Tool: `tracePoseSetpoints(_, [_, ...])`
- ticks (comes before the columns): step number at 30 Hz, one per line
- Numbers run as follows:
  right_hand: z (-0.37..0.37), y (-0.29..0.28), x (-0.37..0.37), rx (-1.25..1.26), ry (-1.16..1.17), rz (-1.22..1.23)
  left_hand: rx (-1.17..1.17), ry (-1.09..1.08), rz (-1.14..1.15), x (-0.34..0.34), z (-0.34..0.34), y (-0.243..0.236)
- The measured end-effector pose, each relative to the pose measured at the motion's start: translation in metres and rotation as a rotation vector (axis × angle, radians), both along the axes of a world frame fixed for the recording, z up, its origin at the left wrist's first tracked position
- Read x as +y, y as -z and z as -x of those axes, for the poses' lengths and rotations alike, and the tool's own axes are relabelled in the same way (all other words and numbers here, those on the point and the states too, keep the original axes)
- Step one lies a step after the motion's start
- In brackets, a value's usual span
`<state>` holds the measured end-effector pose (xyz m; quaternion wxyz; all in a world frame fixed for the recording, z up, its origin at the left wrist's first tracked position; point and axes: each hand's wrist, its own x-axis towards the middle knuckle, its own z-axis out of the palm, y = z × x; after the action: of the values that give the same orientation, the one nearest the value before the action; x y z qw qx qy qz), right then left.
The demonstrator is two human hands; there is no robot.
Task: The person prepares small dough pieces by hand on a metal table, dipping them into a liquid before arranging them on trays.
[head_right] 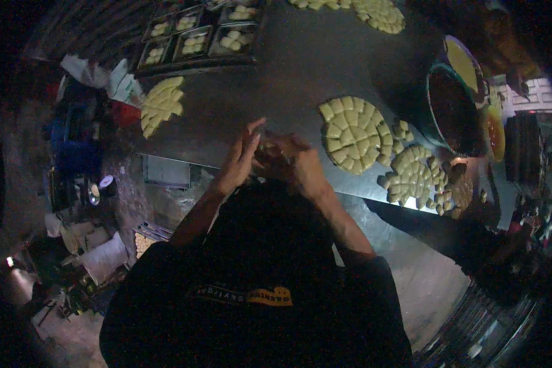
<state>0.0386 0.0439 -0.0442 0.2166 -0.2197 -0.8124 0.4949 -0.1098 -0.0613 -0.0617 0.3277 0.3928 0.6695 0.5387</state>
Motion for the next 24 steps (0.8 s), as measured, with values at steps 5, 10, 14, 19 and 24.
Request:
tracePoseSetpoints(5, [0.035, 0.039, -0.005, 0.098, 0.018, -0.449, -0.532, -0.229, -0.048, -0.054, 0.065, 0.033])
tracePoseSetpoints(10, [0.091, 0.091, -0.018, -0.035, 0.008, -0.554, -0.4, -0.43, -0.039, -0.122, 0.091, 0.048])
tracePoseSetpoints(14, [0.204, 0.074, -0.044, -0.251, -0.22, -0.235, -0.287, -0.537, -0.027, -0.144, 0.09, 0.057])
tracePoseSetpoints(19, [0.323, 0.11, -0.071, -0.165, -0.243, -0.524, -0.265, -0.661, -0.122, -0.147, 0.083, 0.038])
tracePoseSetpoints(24, [0.379, 0.137, -0.065, -0.17, -0.122, -0.779, -0.443, -0.632, -0.194, -0.149, 0.081, 0.012])
